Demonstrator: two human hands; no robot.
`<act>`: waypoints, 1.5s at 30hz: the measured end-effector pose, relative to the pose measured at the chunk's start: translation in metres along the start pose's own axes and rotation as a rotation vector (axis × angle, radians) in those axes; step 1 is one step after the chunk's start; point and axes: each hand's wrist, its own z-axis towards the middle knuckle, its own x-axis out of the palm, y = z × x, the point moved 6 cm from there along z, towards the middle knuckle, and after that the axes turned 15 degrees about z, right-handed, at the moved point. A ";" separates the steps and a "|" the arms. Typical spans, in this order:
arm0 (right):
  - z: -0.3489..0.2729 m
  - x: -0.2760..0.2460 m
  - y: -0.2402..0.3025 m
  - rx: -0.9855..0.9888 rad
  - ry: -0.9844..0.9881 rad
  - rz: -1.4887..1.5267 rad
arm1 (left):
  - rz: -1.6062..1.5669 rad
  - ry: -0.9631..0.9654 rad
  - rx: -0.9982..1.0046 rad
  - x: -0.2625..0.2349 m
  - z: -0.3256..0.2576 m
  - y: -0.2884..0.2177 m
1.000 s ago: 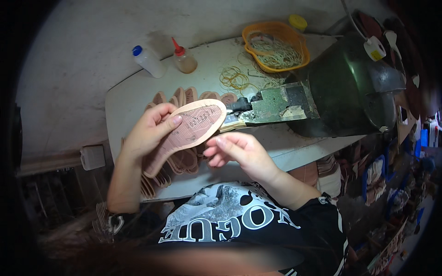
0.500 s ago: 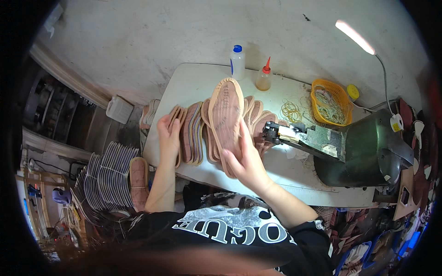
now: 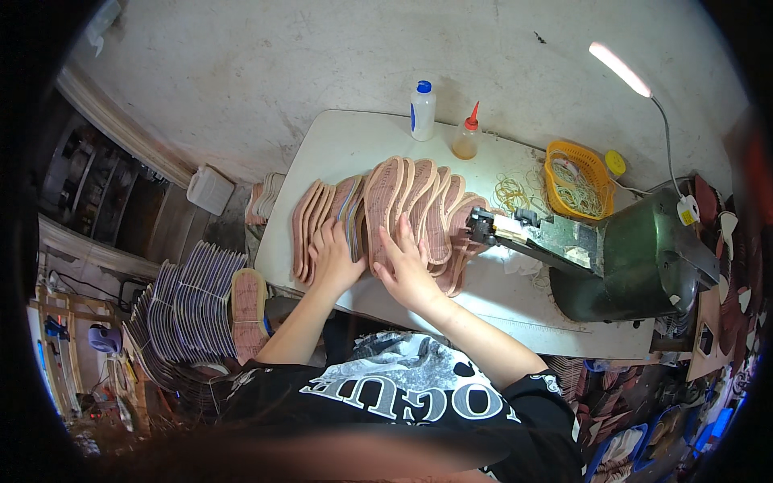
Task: The recorder is processing shoe insoles using an industrial machine on a manufacturing workbench.
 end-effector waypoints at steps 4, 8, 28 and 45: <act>-0.006 -0.005 -0.002 -0.025 0.018 0.010 | 0.158 -0.081 -0.015 0.004 0.005 -0.007; -0.011 -0.010 -0.002 -0.049 -0.036 0.050 | 0.101 0.004 -0.088 -0.001 0.029 0.006; -0.014 -0.002 0.005 -0.141 0.135 0.077 | -0.024 -0.099 -0.074 -0.020 0.013 0.039; -0.090 -0.075 0.012 0.121 0.067 0.514 | -0.747 -0.441 -0.166 -0.070 0.008 0.034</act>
